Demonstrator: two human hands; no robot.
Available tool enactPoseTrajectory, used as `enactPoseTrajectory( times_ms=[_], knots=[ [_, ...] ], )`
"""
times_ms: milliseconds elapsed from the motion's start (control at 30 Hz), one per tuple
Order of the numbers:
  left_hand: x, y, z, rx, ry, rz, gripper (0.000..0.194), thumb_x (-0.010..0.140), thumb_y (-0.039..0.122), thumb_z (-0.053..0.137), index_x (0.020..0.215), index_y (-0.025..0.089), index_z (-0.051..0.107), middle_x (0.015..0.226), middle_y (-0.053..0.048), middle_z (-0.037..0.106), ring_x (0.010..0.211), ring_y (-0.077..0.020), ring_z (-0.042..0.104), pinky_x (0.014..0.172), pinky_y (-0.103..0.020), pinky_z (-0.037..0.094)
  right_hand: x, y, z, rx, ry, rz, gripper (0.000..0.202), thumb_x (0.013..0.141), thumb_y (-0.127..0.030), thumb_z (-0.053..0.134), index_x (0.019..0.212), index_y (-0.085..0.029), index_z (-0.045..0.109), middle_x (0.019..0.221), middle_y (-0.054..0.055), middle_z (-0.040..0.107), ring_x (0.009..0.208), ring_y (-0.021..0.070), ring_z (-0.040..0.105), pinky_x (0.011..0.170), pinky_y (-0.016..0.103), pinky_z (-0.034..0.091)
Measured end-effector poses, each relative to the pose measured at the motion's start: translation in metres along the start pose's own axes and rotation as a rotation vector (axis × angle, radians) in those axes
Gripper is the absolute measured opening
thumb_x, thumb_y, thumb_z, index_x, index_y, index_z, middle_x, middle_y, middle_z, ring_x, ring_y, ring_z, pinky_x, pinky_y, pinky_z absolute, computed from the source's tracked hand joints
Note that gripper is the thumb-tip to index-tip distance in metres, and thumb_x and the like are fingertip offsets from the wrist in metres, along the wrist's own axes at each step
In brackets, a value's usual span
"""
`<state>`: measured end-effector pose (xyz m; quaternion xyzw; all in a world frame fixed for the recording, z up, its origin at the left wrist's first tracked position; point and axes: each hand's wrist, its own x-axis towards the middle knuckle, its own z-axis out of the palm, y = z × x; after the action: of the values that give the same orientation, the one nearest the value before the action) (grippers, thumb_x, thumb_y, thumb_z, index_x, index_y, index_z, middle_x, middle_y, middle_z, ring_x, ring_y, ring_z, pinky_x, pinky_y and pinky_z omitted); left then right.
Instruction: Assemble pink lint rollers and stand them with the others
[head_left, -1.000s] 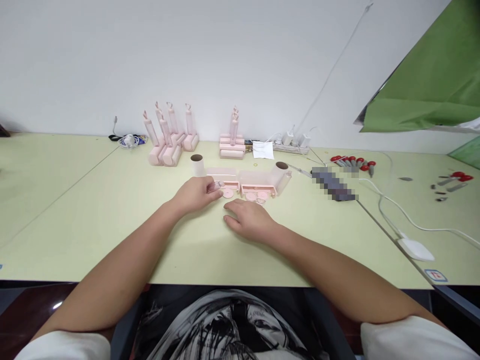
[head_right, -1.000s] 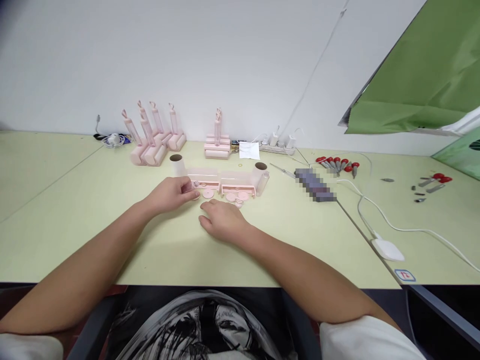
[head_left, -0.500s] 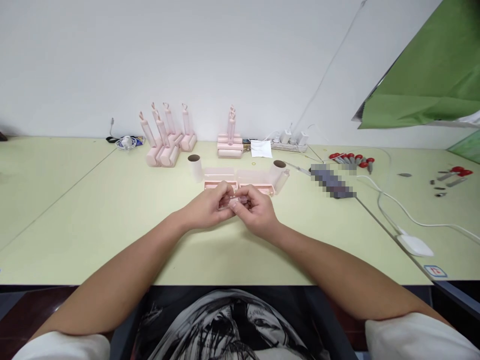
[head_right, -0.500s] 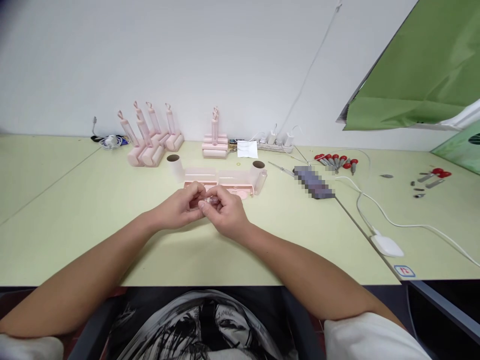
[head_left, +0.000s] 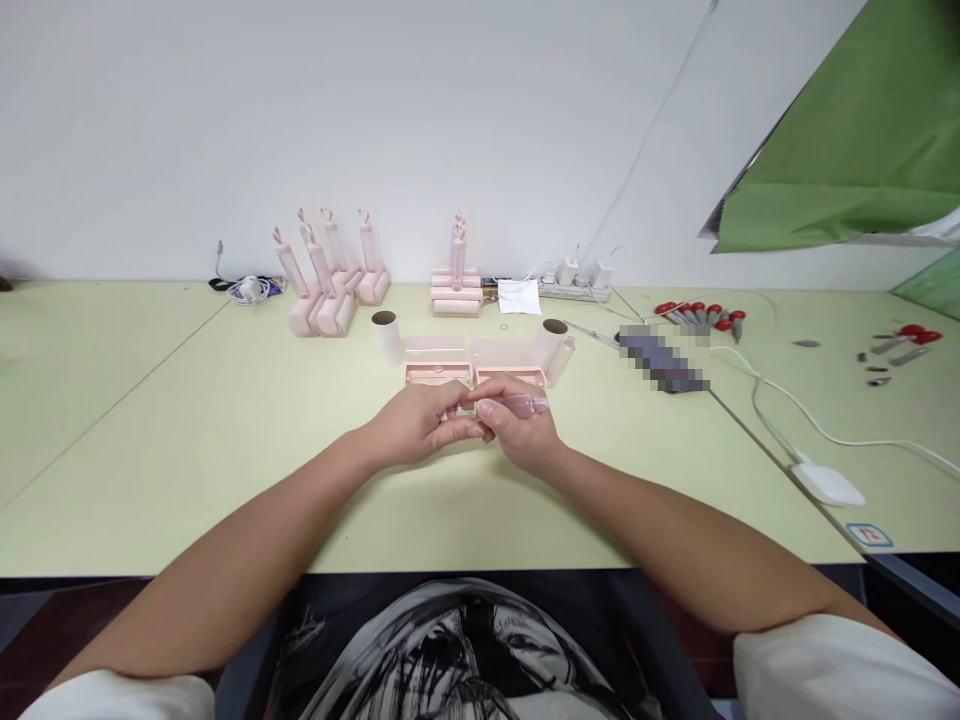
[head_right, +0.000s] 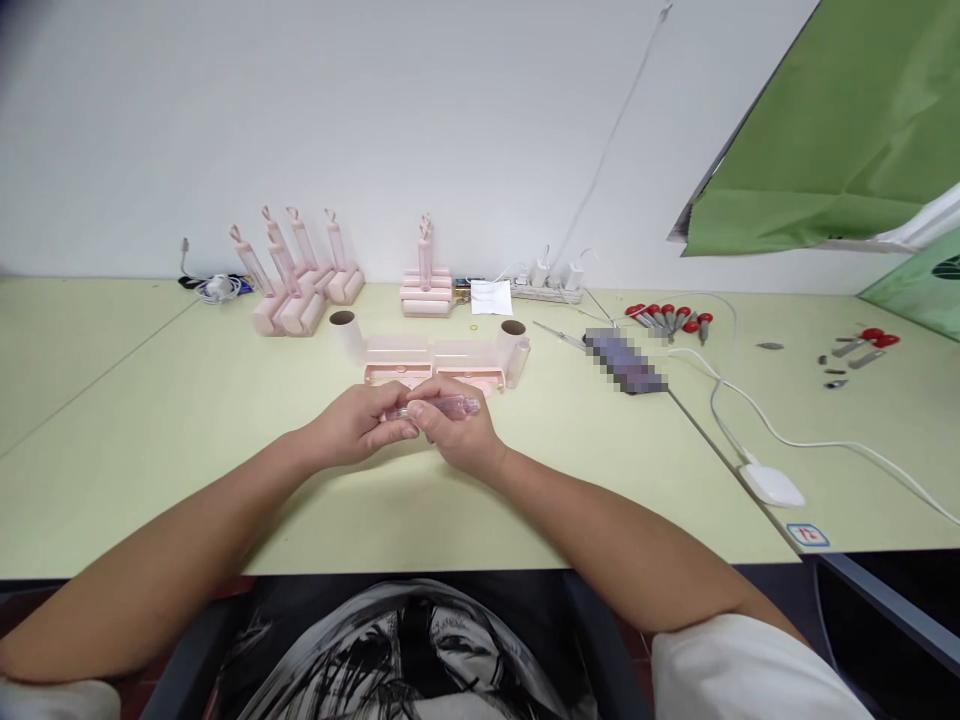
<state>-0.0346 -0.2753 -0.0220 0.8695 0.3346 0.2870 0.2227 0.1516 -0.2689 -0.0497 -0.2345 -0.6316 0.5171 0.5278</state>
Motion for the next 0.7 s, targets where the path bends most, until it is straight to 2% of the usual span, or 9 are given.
enactPoseTrajectory(
  times_ms=[133,300,533,600,700],
  knots=[
    [0.0,0.006,-0.005,-0.077,-0.055,-0.019,0.032,0.092,0.049,0.058,0.094,0.017,0.062,0.077,-0.001,0.066,0.068,-0.0135,0.06,0.063,-0.023,0.043,-0.001,-0.003,-0.001,0.03,-0.034,-0.088,0.02,0.082,-0.04,0.074,0.083,-0.021,0.071,0.062,-0.002,0.064,0.046,0.0086,0.05,0.045,0.024,0.042],
    [0.001,0.01,-0.009,-0.221,-0.123,-0.046,0.034,0.09,0.051,0.059,0.087,0.017,0.061,0.073,0.0,0.061,0.067,-0.0126,0.055,0.062,-0.023,0.041,-0.002,-0.009,0.002,0.002,-0.057,-0.117,0.022,0.082,-0.044,0.073,0.084,-0.022,0.073,0.068,0.0,0.068,0.049,0.0103,0.055,0.05,0.027,0.048],
    [0.001,0.01,-0.005,-0.433,-0.204,-0.094,0.042,0.087,0.058,0.059,0.082,0.016,0.057,0.07,0.002,0.049,0.066,-0.012,0.045,0.061,-0.024,0.039,-0.006,-0.017,0.002,-0.112,-0.05,-0.13,0.03,0.079,-0.051,0.07,0.078,-0.021,0.072,0.066,0.003,0.069,0.057,0.0155,0.063,0.054,0.03,0.051],
    [0.001,0.011,-0.007,-0.512,-0.242,-0.1,0.046,0.086,0.061,0.059,0.086,0.015,0.059,0.072,0.001,0.051,0.068,-0.0127,0.046,0.063,-0.024,0.04,-0.007,-0.018,0.0,-0.157,-0.09,-0.181,0.031,0.081,-0.052,0.067,0.079,-0.021,0.072,0.064,0.003,0.068,0.056,0.015,0.062,0.053,0.029,0.049],
    [0.0,0.014,-0.011,-0.622,-0.341,-0.126,0.052,0.084,0.066,0.059,0.092,0.014,0.063,0.077,-0.001,0.055,0.072,-0.0143,0.049,0.065,-0.026,0.042,-0.009,-0.021,-0.002,-0.232,-0.171,-0.313,0.022,0.085,-0.043,0.065,0.082,-0.022,0.072,0.063,0.002,0.066,0.052,0.013,0.058,0.05,0.027,0.045]
  ],
)
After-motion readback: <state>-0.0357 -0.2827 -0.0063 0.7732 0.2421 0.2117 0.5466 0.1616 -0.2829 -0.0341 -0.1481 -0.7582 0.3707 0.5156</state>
